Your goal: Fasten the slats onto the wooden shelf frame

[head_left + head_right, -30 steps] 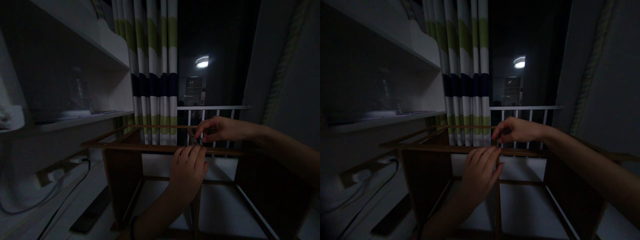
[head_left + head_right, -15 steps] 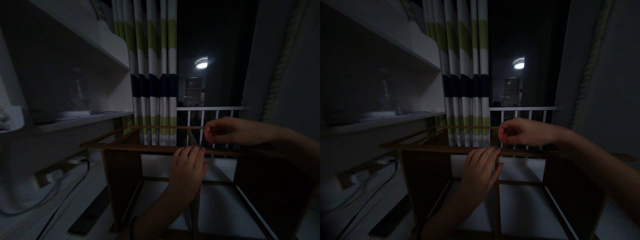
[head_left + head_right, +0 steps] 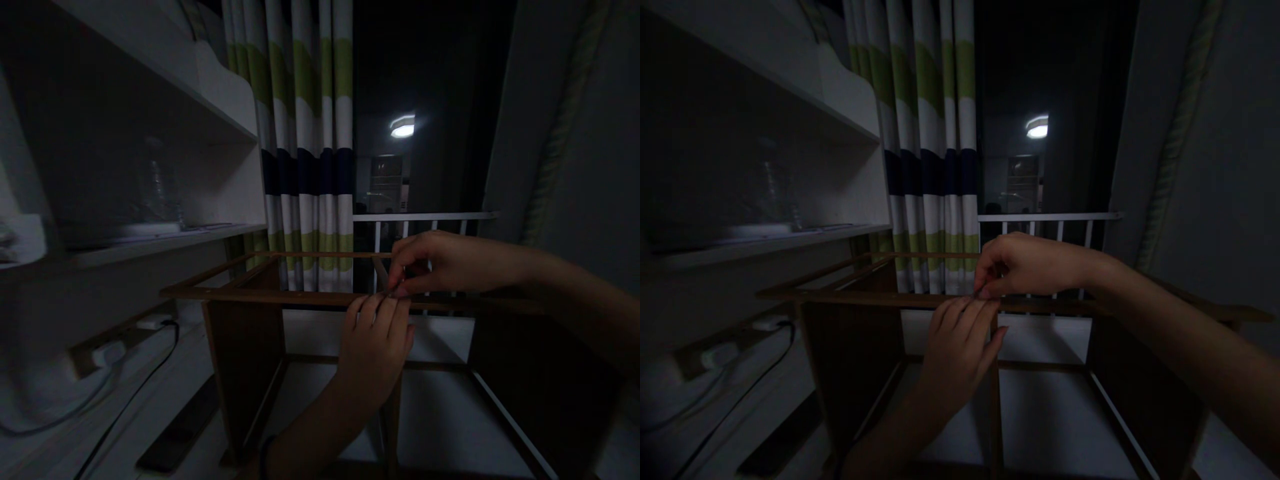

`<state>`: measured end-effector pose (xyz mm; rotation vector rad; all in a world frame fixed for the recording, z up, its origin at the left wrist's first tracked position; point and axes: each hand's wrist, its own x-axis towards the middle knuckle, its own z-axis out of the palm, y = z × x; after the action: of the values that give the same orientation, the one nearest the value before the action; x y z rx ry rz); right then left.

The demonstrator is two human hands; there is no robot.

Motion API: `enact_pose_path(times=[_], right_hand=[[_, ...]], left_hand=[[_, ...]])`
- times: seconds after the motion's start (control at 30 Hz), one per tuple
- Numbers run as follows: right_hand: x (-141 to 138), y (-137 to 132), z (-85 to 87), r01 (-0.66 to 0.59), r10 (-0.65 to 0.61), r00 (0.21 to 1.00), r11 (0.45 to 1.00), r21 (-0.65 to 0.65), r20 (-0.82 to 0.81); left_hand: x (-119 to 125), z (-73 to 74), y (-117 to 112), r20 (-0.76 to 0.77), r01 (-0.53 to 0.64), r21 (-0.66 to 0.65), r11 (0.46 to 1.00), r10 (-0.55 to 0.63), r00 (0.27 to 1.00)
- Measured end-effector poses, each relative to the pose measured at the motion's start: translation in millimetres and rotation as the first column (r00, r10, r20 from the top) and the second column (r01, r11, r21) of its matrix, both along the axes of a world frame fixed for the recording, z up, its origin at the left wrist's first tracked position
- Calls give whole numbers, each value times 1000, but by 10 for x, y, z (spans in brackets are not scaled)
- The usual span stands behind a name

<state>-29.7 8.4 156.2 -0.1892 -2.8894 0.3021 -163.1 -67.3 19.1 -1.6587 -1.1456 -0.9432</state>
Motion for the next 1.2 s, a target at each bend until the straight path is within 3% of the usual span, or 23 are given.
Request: enact_pose_path(times=[0.1, 0.3, 0.63, 0.7, 0.87, 1.2], right_hand=[[-96, 19, 6, -2, 2, 1000, 1000, 27, 17], [-215, 31, 15, 68, -68, 998, 997, -47, -3], [-114, 157, -21, 59, -58, 998, 995, -83, 9], [-89, 174, -28, 56, -58, 998, 996, -73, -12], [-114, 211, -69, -94, 94, 995, 996, -8, -32], [-112, 321, -186, -62, 66, 994, 996, 59, -83]], left_hand=[[-5, 1, -4, 5, 5, -19, 1000, -5, 1000], [-4, 18, -2, 9, 17, -22, 1000, -17, 1000], [4, 17, 3, 26, 25, -31, 999, -25, 999], [8, 16, 1, 32, 25, -40, 999, -24, 999], [5, 6, 5, 26, 18, -28, 999, -17, 1000], [6, 5, 4, 18, 5, -18, 1000, -5, 1000]])
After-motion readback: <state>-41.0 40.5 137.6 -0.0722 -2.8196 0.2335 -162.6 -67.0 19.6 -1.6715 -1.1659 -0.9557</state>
